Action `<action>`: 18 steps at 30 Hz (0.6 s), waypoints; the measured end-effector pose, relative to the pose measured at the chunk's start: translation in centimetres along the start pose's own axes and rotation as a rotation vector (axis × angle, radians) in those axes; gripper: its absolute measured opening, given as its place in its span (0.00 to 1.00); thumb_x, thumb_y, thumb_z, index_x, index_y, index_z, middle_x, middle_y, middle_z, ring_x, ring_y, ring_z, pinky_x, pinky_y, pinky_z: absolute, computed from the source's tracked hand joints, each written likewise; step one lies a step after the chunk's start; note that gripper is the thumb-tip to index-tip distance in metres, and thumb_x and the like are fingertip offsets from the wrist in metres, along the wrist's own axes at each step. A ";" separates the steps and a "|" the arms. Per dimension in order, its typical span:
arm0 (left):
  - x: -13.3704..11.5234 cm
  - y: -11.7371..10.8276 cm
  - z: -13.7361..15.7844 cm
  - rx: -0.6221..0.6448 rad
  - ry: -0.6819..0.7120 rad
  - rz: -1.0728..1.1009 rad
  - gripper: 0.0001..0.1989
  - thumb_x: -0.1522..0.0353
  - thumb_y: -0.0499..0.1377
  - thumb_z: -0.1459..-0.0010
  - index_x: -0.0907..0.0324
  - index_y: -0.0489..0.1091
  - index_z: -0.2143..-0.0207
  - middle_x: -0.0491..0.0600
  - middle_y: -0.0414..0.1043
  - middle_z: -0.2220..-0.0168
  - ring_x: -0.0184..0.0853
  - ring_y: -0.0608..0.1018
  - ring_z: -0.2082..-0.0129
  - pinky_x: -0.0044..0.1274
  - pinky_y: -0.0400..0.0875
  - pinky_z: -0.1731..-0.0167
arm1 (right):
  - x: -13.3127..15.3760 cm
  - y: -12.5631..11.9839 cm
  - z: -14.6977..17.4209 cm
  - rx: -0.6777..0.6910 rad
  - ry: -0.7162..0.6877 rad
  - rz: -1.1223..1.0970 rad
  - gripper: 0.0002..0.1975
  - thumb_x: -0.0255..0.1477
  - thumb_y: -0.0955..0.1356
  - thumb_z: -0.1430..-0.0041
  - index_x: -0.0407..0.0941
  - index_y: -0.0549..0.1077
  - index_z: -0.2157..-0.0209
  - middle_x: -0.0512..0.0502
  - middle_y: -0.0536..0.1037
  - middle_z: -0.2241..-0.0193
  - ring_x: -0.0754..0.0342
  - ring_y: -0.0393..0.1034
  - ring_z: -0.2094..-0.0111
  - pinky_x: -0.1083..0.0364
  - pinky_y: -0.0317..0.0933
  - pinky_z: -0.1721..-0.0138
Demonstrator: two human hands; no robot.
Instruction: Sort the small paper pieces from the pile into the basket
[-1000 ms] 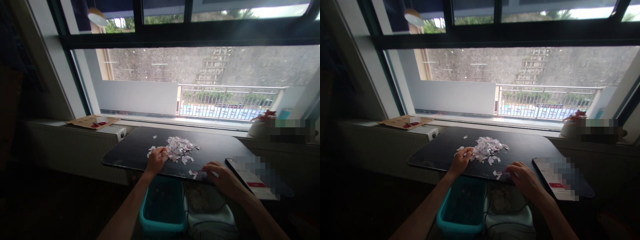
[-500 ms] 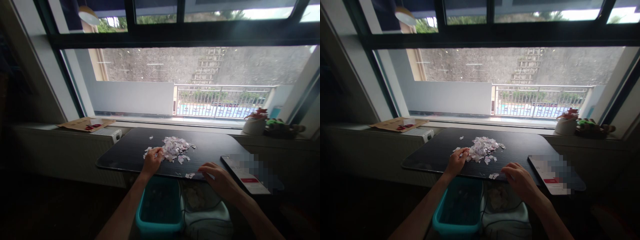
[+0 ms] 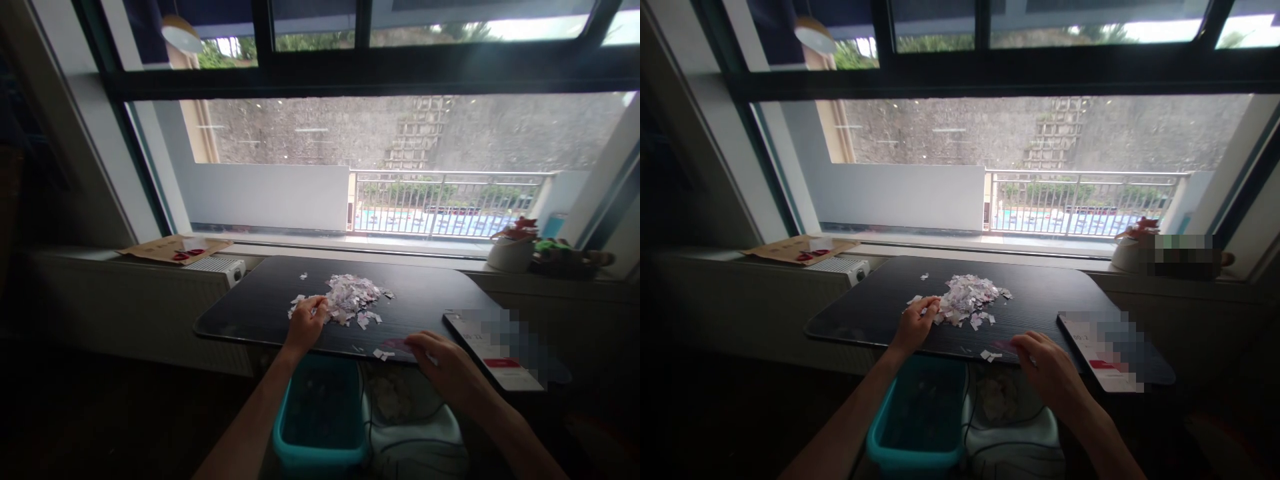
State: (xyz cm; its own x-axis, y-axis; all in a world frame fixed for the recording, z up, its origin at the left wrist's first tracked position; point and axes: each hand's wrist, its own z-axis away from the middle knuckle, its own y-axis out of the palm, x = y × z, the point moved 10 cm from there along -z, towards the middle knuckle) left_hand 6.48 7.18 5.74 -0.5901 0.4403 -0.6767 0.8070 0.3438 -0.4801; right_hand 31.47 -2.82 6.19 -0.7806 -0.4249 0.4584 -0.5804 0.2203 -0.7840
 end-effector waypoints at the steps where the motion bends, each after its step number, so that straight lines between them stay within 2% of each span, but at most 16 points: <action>1: 0.0 0.0 0.0 -0.001 -0.001 -0.001 0.16 0.62 0.51 0.45 0.60 0.73 0.62 0.52 0.75 0.62 0.38 0.74 0.59 0.29 0.67 0.57 | -0.4 -0.1 0.0 -0.005 0.040 0.003 0.13 0.31 0.59 0.42 0.47 0.72 0.61 0.44 0.76 0.63 0.51 0.70 0.64 0.54 0.63 0.64; 7: 0.1 0.1 0.0 0.001 0.004 0.007 0.16 0.62 0.51 0.45 0.61 0.73 0.62 0.52 0.74 0.62 0.38 0.74 0.58 0.29 0.67 0.56 | -2.6 0.7 0.1 0.064 0.234 -0.033 0.16 0.34 0.58 0.43 0.46 0.70 0.57 0.48 0.76 0.74 0.53 0.70 0.74 0.56 0.61 0.72; 18: 0.1 0.1 -0.1 0.002 0.003 -0.003 0.15 0.62 0.51 0.45 0.60 0.73 0.63 0.51 0.74 0.62 0.38 0.74 0.58 0.29 0.66 0.56 | -2.9 1.7 -0.2 0.120 0.234 -0.157 0.16 0.33 0.59 0.44 0.46 0.70 0.57 0.50 0.74 0.74 0.57 0.66 0.75 0.59 0.57 0.74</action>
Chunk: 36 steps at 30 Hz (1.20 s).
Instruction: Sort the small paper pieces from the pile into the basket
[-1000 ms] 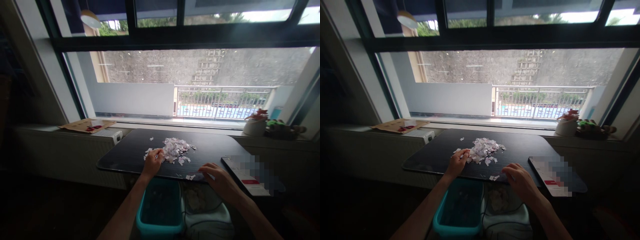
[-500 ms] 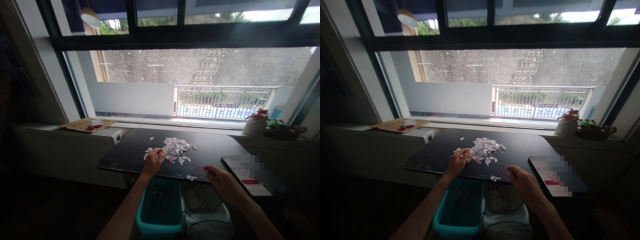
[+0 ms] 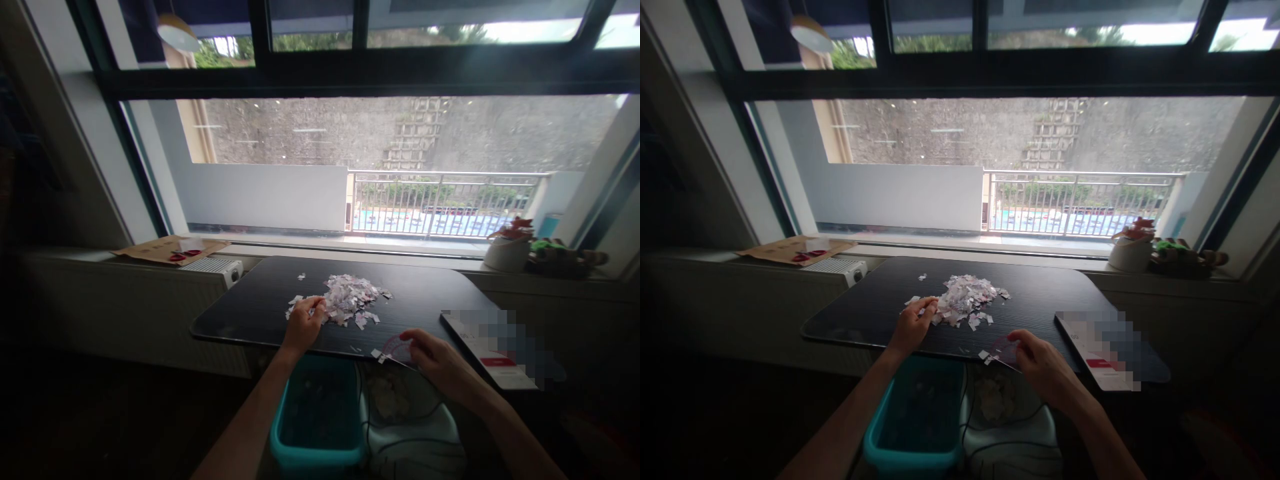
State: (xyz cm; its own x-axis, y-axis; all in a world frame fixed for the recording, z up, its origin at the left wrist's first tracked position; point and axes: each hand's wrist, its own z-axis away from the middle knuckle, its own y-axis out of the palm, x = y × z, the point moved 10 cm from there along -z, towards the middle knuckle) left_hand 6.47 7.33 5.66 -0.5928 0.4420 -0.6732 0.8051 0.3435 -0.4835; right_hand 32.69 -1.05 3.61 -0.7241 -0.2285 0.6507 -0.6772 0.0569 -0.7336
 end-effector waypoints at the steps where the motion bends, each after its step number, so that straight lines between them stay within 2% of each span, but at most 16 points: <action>1: 0.0 0.0 0.0 0.000 -0.001 0.000 0.15 0.62 0.51 0.45 0.60 0.73 0.63 0.51 0.74 0.62 0.38 0.74 0.58 0.29 0.66 0.56 | 0.0 0.0 0.0 0.003 -0.003 -0.008 0.16 0.33 0.59 0.44 0.46 0.70 0.57 0.50 0.74 0.74 0.57 0.66 0.75 0.59 0.57 0.74; 14: -0.2 -0.1 0.0 0.007 -0.003 -0.010 0.16 0.62 0.51 0.45 0.61 0.73 0.63 0.52 0.74 0.62 0.38 0.74 0.59 0.29 0.67 0.57 | 0.6 0.1 0.6 0.032 -0.007 -0.011 0.15 0.33 0.59 0.44 0.46 0.70 0.58 0.51 0.73 0.75 0.57 0.64 0.75 0.59 0.56 0.74; 21: 0.0 0.1 0.0 0.012 -0.006 -0.008 0.16 0.62 0.51 0.45 0.61 0.72 0.62 0.53 0.74 0.62 0.38 0.73 0.59 0.29 0.66 0.56 | 0.7 -0.2 -0.2 -0.009 0.003 0.024 0.16 0.32 0.59 0.45 0.46 0.71 0.58 0.50 0.74 0.74 0.57 0.65 0.75 0.58 0.55 0.73; 26: 0.1 0.1 0.0 0.009 -0.012 0.003 0.16 0.62 0.51 0.45 0.62 0.72 0.62 0.53 0.74 0.61 0.38 0.73 0.59 0.29 0.66 0.56 | 0.0 0.6 -1.1 0.024 0.039 -0.015 0.15 0.30 0.59 0.46 0.46 0.71 0.59 0.49 0.75 0.73 0.56 0.66 0.73 0.58 0.56 0.72; 31: 0.1 0.0 0.0 0.005 -0.015 0.003 0.16 0.62 0.51 0.46 0.62 0.72 0.62 0.53 0.74 0.62 0.38 0.74 0.59 0.30 0.67 0.56 | 0.2 1.5 -1.9 0.052 0.008 -0.068 0.15 0.29 0.60 0.47 0.46 0.71 0.59 0.50 0.74 0.74 0.57 0.65 0.74 0.58 0.56 0.72; 36: 0.1 0.1 0.1 0.010 -0.021 0.004 0.16 0.63 0.51 0.45 0.62 0.72 0.62 0.53 0.74 0.62 0.38 0.74 0.59 0.29 0.67 0.56 | 0.1 1.4 -1.8 0.043 -0.010 -0.090 0.15 0.29 0.60 0.47 0.46 0.72 0.60 0.50 0.74 0.73 0.57 0.65 0.74 0.59 0.56 0.73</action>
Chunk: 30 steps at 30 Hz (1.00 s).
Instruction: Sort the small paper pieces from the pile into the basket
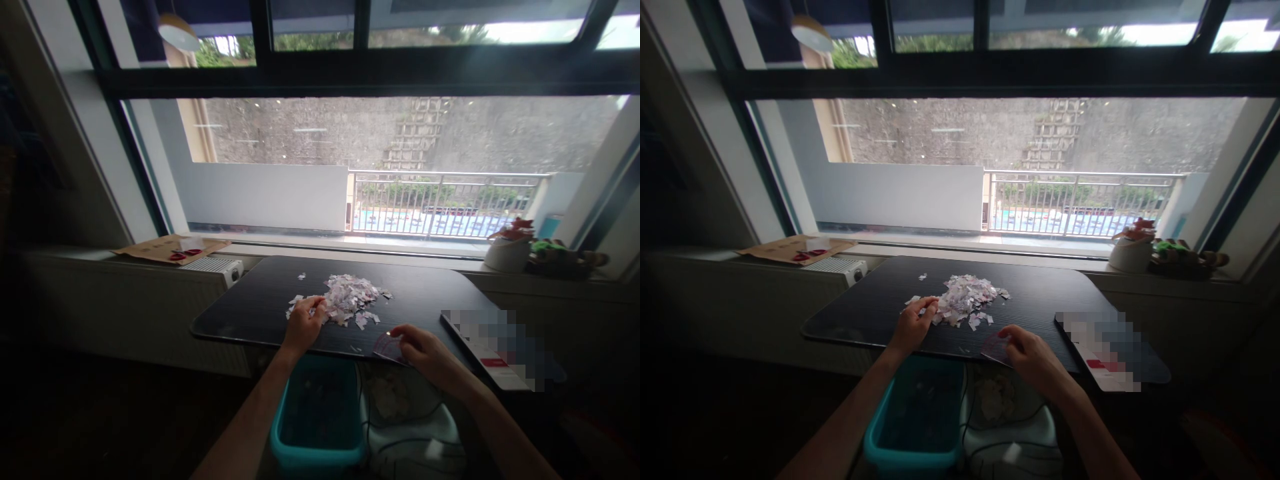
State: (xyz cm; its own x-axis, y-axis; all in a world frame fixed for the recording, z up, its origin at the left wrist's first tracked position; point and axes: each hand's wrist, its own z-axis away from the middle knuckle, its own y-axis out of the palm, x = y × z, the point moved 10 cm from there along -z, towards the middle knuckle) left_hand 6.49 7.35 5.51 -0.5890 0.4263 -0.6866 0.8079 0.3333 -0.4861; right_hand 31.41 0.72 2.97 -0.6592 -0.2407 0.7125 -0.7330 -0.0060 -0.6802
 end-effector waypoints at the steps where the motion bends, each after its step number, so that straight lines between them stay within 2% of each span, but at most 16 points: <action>1: 0.0 0.0 0.0 0.003 0.000 0.000 0.16 0.63 0.51 0.45 0.62 0.72 0.62 0.53 0.74 0.62 0.38 0.74 0.59 0.29 0.67 0.56 | 0.0 -0.1 0.1 -0.005 -0.002 0.001 0.15 0.29 0.60 0.48 0.45 0.72 0.60 0.50 0.74 0.73 0.57 0.65 0.74 0.59 0.56 0.73; 10: 0.0 0.1 0.0 0.008 -0.003 -0.010 0.16 0.63 0.51 0.46 0.62 0.72 0.62 0.53 0.74 0.61 0.38 0.74 0.59 0.29 0.67 0.56 | -0.5 -0.8 0.7 -0.048 -0.004 0.020 0.15 0.30 0.60 0.47 0.46 0.72 0.59 0.51 0.73 0.75 0.57 0.64 0.76 0.59 0.55 0.74; 14: 0.0 0.1 0.0 0.008 -0.002 -0.005 0.16 0.63 0.51 0.46 0.62 0.72 0.62 0.53 0.74 0.61 0.38 0.73 0.59 0.29 0.67 0.56 | -0.9 -2.1 -0.6 -0.166 0.005 0.015 0.16 0.32 0.60 0.47 0.45 0.71 0.57 0.50 0.74 0.75 0.56 0.67 0.75 0.59 0.57 0.74; 17: 0.0 0.1 0.0 0.006 0.000 -0.008 0.16 0.64 0.51 0.46 0.63 0.72 0.62 0.54 0.73 0.61 0.37 0.73 0.59 0.29 0.67 0.56 | -1.8 -3.0 -2.0 -0.288 0.062 0.015 0.17 0.33 0.60 0.47 0.45 0.69 0.56 0.50 0.74 0.75 0.56 0.69 0.75 0.59 0.59 0.74; 20: -0.1 0.0 0.0 0.006 -0.002 -0.008 0.15 0.64 0.51 0.46 0.63 0.72 0.62 0.54 0.73 0.61 0.37 0.73 0.59 0.29 0.67 0.57 | -2.8 -2.9 -3.1 -0.340 0.103 -0.031 0.19 0.34 0.60 0.46 0.46 0.67 0.53 0.50 0.73 0.73 0.56 0.71 0.77 0.59 0.61 0.75; 26: -0.1 0.0 0.0 0.015 -0.008 -0.010 0.15 0.64 0.52 0.46 0.62 0.72 0.62 0.53 0.73 0.61 0.37 0.73 0.59 0.29 0.67 0.57 | -2.9 -2.4 -3.5 -0.432 0.040 -0.103 0.21 0.34 0.62 0.49 0.43 0.66 0.53 0.51 0.70 0.73 0.57 0.69 0.77 0.58 0.62 0.74; 30: -0.1 0.0 0.0 0.023 -0.009 -0.017 0.16 0.63 0.51 0.46 0.62 0.72 0.61 0.53 0.73 0.61 0.37 0.73 0.59 0.28 0.67 0.57 | -2.2 -2.2 -3.1 -0.405 -0.012 -0.142 0.19 0.33 0.64 0.51 0.43 0.69 0.56 0.52 0.70 0.75 0.58 0.66 0.77 0.58 0.62 0.72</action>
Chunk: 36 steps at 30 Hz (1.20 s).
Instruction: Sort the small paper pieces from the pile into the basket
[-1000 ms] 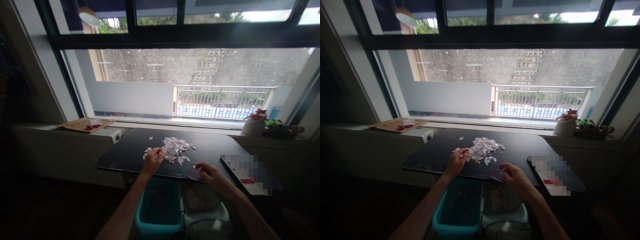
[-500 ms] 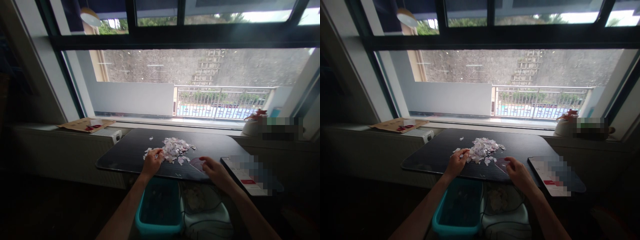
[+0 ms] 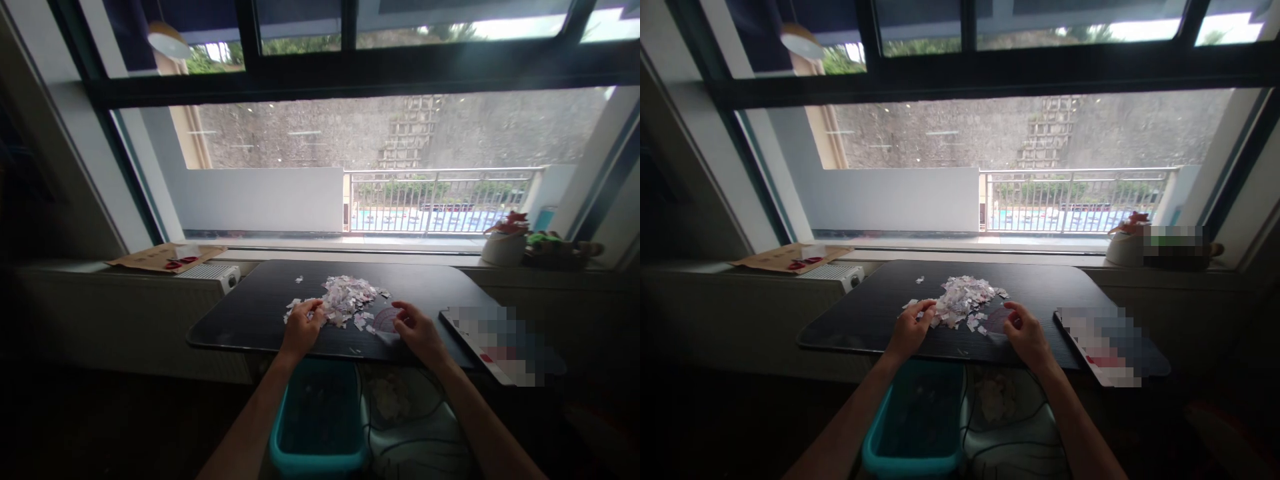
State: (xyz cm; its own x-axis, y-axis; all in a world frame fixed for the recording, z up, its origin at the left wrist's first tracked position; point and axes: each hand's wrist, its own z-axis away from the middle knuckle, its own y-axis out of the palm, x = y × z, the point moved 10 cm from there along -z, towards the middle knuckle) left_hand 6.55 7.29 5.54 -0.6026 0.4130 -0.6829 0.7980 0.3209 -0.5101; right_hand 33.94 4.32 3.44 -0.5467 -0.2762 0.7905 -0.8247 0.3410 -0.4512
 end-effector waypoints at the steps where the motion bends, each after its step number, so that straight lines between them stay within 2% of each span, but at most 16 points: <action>1: 0.0 0.0 0.0 0.000 0.001 -0.003 0.16 0.63 0.51 0.46 0.61 0.72 0.61 0.53 0.73 0.61 0.37 0.73 0.59 0.28 0.67 0.57 | 0.0 -0.1 0.1 -0.002 0.006 -0.033 0.19 0.33 0.64 0.51 0.43 0.69 0.56 0.52 0.70 0.75 0.58 0.65 0.77 0.58 0.62 0.72; 5: 0.1 0.0 -0.1 0.002 0.008 -0.014 0.15 0.62 0.52 0.46 0.61 0.72 0.62 0.52 0.73 0.61 0.37 0.73 0.59 0.28 0.67 0.57 | 0.0 -0.7 0.3 -0.058 0.033 -0.116 0.20 0.34 0.64 0.52 0.42 0.69 0.56 0.51 0.71 0.75 0.57 0.65 0.77 0.57 0.62 0.73; 9: 0.2 0.0 -0.1 0.004 0.020 -0.014 0.15 0.62 0.51 0.46 0.60 0.72 0.62 0.51 0.74 0.62 0.37 0.74 0.59 0.28 0.67 0.58 | 0.5 0.0 0.4 0.016 0.030 -0.141 0.18 0.32 0.65 0.53 0.42 0.71 0.59 0.51 0.72 0.76 0.56 0.66 0.74 0.57 0.62 0.70; 14: 0.3 -0.1 -0.1 -0.004 0.017 -0.012 0.15 0.62 0.52 0.46 0.60 0.72 0.62 0.51 0.74 0.62 0.37 0.74 0.59 0.28 0.67 0.58 | 0.6 0.1 0.6 0.043 0.049 -0.225 0.18 0.34 0.65 0.52 0.42 0.70 0.58 0.51 0.71 0.76 0.58 0.65 0.76 0.58 0.61 0.73; 18: 0.3 -0.1 -0.2 -0.011 0.021 -0.009 0.15 0.63 0.52 0.46 0.60 0.72 0.62 0.51 0.74 0.62 0.37 0.74 0.58 0.28 0.66 0.56 | 0.7 0.6 0.5 0.074 0.006 -0.197 0.18 0.34 0.65 0.52 0.42 0.71 0.58 0.51 0.72 0.75 0.58 0.65 0.75 0.58 0.61 0.71; 25: 0.4 0.0 -0.2 -0.010 0.029 -0.005 0.14 0.63 0.52 0.46 0.60 0.72 0.62 0.51 0.74 0.62 0.37 0.74 0.58 0.28 0.66 0.56 | 0.3 -0.2 0.3 -0.008 0.019 -0.141 0.19 0.34 0.65 0.51 0.41 0.70 0.58 0.50 0.72 0.74 0.57 0.67 0.74 0.57 0.61 0.70; 36: 0.2 0.0 -0.1 -0.003 0.030 -0.011 0.14 0.63 0.52 0.46 0.60 0.72 0.62 0.52 0.74 0.61 0.37 0.74 0.58 0.27 0.68 0.58 | 0.4 2.8 -0.3 0.106 0.036 -0.277 0.17 0.38 0.67 0.52 0.42 0.72 0.62 0.46 0.77 0.70 0.53 0.70 0.69 0.56 0.64 0.69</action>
State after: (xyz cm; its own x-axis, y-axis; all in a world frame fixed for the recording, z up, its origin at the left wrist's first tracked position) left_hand 6.43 7.48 5.42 -0.6111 0.4348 -0.6614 0.7915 0.3277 -0.5159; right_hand 31.43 5.37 2.63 -0.2950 -0.3126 0.9029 -0.9533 0.1610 -0.2557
